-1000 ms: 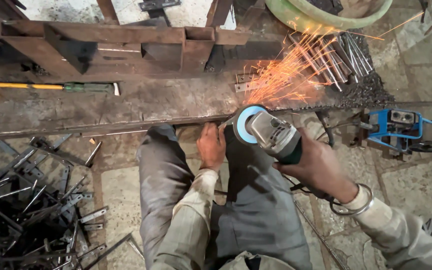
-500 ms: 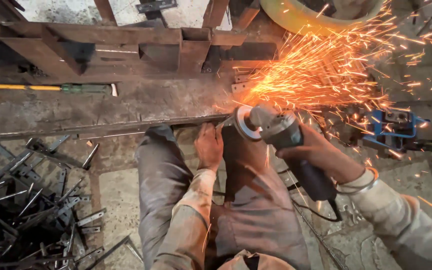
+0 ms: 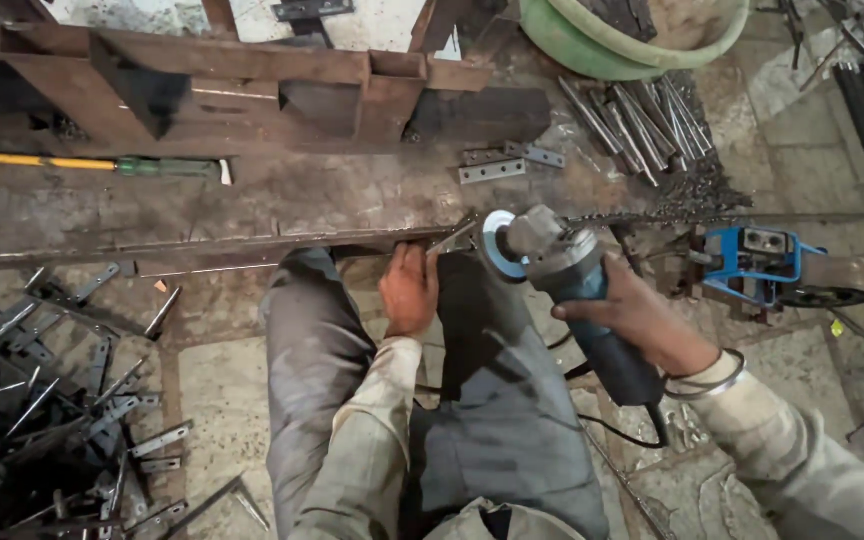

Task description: The recorder uses an angle grinder to smooth and finish metal hinge components at a workbench.

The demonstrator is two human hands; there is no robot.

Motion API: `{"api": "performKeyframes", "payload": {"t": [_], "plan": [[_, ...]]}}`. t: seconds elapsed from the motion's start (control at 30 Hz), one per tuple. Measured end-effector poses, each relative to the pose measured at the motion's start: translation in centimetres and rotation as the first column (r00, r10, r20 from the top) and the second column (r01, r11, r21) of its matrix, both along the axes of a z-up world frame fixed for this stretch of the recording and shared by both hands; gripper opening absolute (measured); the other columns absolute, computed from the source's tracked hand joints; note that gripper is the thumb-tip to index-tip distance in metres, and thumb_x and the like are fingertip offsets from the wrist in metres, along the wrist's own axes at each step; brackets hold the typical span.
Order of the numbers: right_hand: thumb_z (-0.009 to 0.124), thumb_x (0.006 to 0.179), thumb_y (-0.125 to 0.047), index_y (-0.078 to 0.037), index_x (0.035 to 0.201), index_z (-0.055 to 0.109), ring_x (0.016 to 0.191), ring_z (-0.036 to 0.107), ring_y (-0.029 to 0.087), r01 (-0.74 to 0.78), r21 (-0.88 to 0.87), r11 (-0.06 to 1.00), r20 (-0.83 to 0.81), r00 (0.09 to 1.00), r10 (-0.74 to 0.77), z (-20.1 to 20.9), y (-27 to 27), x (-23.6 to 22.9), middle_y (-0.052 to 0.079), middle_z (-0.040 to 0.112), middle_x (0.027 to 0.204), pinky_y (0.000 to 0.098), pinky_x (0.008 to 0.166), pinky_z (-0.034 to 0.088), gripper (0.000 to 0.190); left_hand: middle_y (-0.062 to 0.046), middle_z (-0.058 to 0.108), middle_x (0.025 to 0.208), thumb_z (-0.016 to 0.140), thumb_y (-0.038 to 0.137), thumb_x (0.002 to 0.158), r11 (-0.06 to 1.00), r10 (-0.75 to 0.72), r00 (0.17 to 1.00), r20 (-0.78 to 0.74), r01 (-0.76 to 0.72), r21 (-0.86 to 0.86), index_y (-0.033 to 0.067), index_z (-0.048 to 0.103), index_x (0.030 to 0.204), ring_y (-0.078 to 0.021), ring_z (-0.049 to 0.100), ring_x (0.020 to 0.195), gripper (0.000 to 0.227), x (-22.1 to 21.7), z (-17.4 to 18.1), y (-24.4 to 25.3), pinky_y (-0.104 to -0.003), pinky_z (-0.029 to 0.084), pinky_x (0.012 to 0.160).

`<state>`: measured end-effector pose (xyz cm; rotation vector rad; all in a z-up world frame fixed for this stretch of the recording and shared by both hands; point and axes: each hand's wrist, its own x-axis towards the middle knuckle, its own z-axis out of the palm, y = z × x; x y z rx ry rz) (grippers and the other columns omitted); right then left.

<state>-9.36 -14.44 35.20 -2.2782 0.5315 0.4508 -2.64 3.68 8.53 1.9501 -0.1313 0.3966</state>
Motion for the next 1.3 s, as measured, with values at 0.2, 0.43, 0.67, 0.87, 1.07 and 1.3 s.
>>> {"api": "performKeyframes", "payload": {"t": [0.2, 0.43, 0.67, 0.87, 1.07, 1.3], "plan": [[0.089, 0.066, -0.028, -0.004, 0.13, 0.056, 0.099, 0.068, 0.022, -0.216, -0.153, 0.964, 0.134, 0.962, 0.237, -0.7, 0.2, 0.7, 0.013, 0.072, 0.112, 0.0366, 0.087, 0.053, 0.076, -0.019, 0.063, 0.098, 0.066, 0.022, 0.098, 0.999, -0.012, 1.0, -0.025, 0.013, 0.034, 0.0045, 0.061, 0.097, -0.0442, 0.063, 0.087, 0.018, 0.4, -0.8, -0.1, -0.053, 0.052, 0.076], [0.09, 0.062, -0.044, -0.001, 0.133, 0.049, 0.095, 0.07, 0.046, -0.289, -0.541, 0.79, -0.002, 0.94, 0.342, 0.2, 2.8, -0.1, 0.027, 0.07, 0.101, 0.0501, 0.079, 0.055, 0.093, -0.021, 0.065, 0.103, 0.066, 0.022, 0.098, 0.995, 0.025, 0.999, 0.041, -0.029, 0.092, 0.0029, 0.064, 0.1, -0.0439, 0.065, 0.09, 0.019, 0.4, -1.3, -0.4, -0.052, 0.053, 0.079], [0.09, 0.062, -0.045, -0.004, 0.134, 0.05, 0.094, 0.071, 0.042, -0.272, -0.599, 0.753, -0.067, 0.954, 0.292, 0.6, 2.7, 0.6, 0.023, 0.072, 0.104, 0.0489, 0.08, 0.056, 0.093, -0.02, 0.066, 0.102, 0.067, 0.022, 0.098, 0.997, 0.031, 0.999, 0.035, -0.033, 0.066, 0.004, 0.065, 0.101, -0.0436, 0.066, 0.089, 0.018, 0.1, 0.1, 0.2, -0.052, 0.054, 0.079], [0.087, 0.068, -0.026, -0.005, 0.131, 0.059, 0.099, 0.066, 0.021, -0.183, -0.074, 0.98, 0.094, 0.977, 0.19, -0.5, -0.6, 1.6, 0.01, 0.071, 0.111, 0.0361, 0.085, 0.053, 0.073, -0.019, 0.063, 0.096, 0.066, 0.022, 0.098, 0.998, 0.031, 0.999, 0.028, -0.032, 0.051, 0.0052, 0.061, 0.094, -0.044, 0.063, 0.085, 0.018, 0.2, 0.4, 0.2, -0.054, 0.051, 0.074], [0.083, 0.073, -0.017, -0.006, 0.13, 0.061, 0.099, 0.063, 0.014, -0.077, 0.179, 0.981, 0.005, 0.997, 0.077, -0.1, -1.1, 2.3, 0.004, 0.069, 0.11, 0.0313, 0.085, 0.051, 0.062, -0.019, 0.061, 0.091, 0.064, 0.022, 0.101, 0.999, -0.024, 0.999, -0.027, 0.025, 0.026, 0.0042, 0.057, 0.089, -0.0452, 0.062, 0.083, 0.023, 0.3, 0.4, 0.4, -0.055, 0.049, 0.07], [0.085, 0.072, -0.017, -0.005, 0.13, 0.058, 0.098, 0.062, 0.014, -0.052, 0.117, 0.992, 0.146, 0.989, 0.035, -0.7, -1.8, 0.6, 0.006, 0.069, 0.111, 0.0322, 0.084, 0.052, 0.065, -0.021, 0.062, 0.083, 0.06, 0.031, 0.105, 0.965, -0.112, 0.991, -0.074, 0.091, -0.247, -0.0007, 0.061, 0.089, -0.0422, 0.06, 0.078, 0.036, 0.5, 0.7, 0.1, -0.05, 0.048, 0.07]]}}
